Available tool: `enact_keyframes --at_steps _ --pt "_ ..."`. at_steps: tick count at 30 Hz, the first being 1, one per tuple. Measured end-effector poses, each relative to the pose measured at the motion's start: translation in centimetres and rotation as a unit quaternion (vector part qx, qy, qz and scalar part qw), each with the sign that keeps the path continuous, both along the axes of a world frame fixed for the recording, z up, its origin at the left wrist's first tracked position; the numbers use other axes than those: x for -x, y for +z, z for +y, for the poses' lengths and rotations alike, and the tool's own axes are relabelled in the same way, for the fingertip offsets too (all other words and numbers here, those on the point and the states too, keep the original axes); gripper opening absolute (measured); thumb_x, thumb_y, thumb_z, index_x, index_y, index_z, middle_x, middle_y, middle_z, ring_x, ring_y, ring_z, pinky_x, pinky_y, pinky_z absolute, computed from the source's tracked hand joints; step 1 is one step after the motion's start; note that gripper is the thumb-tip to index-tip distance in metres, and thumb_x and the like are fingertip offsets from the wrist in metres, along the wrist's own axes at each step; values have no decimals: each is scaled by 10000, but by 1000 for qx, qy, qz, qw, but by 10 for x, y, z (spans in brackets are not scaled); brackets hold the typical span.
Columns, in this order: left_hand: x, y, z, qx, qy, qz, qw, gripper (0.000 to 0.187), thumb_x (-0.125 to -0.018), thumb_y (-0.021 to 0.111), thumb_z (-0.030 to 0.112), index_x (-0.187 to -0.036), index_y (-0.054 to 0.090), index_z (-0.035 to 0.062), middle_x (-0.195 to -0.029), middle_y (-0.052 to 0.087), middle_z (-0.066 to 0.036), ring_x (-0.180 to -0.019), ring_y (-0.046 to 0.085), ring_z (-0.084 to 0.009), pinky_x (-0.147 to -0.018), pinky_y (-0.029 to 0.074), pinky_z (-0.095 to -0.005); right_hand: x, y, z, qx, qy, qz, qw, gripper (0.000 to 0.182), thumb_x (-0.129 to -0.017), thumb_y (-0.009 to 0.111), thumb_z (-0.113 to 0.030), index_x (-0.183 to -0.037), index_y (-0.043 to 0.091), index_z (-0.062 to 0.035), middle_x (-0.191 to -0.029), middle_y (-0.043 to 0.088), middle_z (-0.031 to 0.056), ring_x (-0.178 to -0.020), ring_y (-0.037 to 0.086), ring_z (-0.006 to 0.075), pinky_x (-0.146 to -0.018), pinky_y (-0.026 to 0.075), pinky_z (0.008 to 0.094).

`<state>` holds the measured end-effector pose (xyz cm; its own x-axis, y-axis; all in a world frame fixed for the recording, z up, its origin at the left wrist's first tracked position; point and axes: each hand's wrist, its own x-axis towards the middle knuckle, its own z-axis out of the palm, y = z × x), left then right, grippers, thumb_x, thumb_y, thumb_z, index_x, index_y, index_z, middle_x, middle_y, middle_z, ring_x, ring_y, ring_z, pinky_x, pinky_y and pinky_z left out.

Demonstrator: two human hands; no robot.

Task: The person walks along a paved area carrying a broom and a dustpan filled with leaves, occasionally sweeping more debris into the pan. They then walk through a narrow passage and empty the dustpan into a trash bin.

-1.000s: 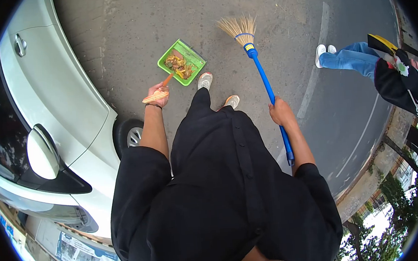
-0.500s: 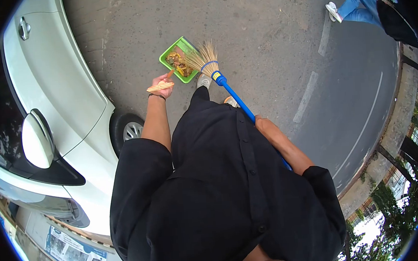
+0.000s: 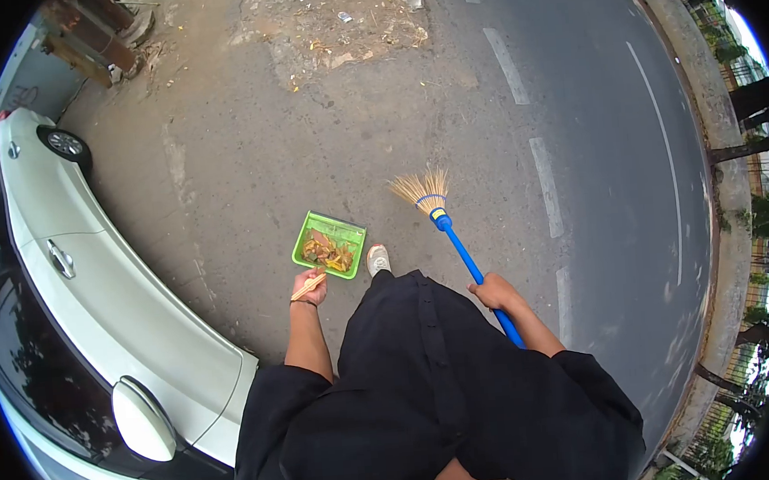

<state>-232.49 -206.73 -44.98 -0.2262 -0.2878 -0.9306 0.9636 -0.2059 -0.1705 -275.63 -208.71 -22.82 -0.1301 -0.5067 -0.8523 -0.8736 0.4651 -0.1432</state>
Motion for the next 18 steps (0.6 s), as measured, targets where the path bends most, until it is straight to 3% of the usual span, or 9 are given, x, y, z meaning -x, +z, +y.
enact_keyframes --at_steps 2,4,5,8,14,16,17,18 --pt "22 15 -19 60 -47 -5 997 53 -855 424 5 -805 420 -10 -562 446 -22 -408 453 -107 -369 427 -194 8 18 12 -16 -89 -13 996 457 -796 566 -380 -644 579 52 -585 582 182 -541 604 287 -563 464 389" --pt "54 44 -39 61 -87 0 994 106 -829 425 -11 -724 441 -10 -577 492 -51 -424 510 -143 -379 490 -218 32 7 47 -3 -189 -45 981 459 -802 572 -395 -590 546 11 -538 549 123 -470 551 220 -488 444 353" --pt "71 45 -46 21 -92 -20 995 120 -859 419 59 -817 525 20 -624 535 -54 -441 500 -134 -363 445 -192 43 2 68 5 -247 -66 967 453 -805 573 -395 -583 536 -2 -533 540 105 -462 536 201 -471 437 340" --pt "116 52 -51 57 -132 -8 990 211 -886 424 122 -762 581 57 -615 564 -25 -416 495 -111 -365 457 -189 60 -2 147 29 -400 -124 908 441 -821 570 -393 -571 507 -36 -521 511 59 -440 494 152 -428 414 305" --pt "199 70 -4 79 -288 8 954 197 -868 447 143 -771 595 58 -595 538 -22 -436 494 -118 -386 455 -183 19 -3 359 87 -642 -200 735 407 -840 561 -374 -595 482 -59 -515 459 17 -419 445 112 -382 372 270" --pt "237 84 25 135 -369 -6 920 192 -860 451 138 -730 575 70 -598 521 -6 -445 485 -108 -386 446 -175 -2 -8 435 104 -708 -206 668 391 -842 560 -365 -605 480 -65 -509 443 9 -409 428 104 -368 354 262" --pt "252 80 39 145 -394 49 906 206 -863 449 157 -709 562 80 -597 514 0 -453 481 -103 -387 442 -172 -13 -14 472 113 -731 -204 641 390 -844 559 -362 -602 477 -67 -501 438 9 -403 423 105 -362 348 261" --pt "274 90 59 152 -437 7 886 211 -865 448 180 -711 556 86 -594 508 5 -463 482 -97 -387 441 -171 -25 -9 505 118 -768 -212 593 387 -843 560 -355 -599 475 -66 -494 434 10 -395 414 107 -357 343 263"
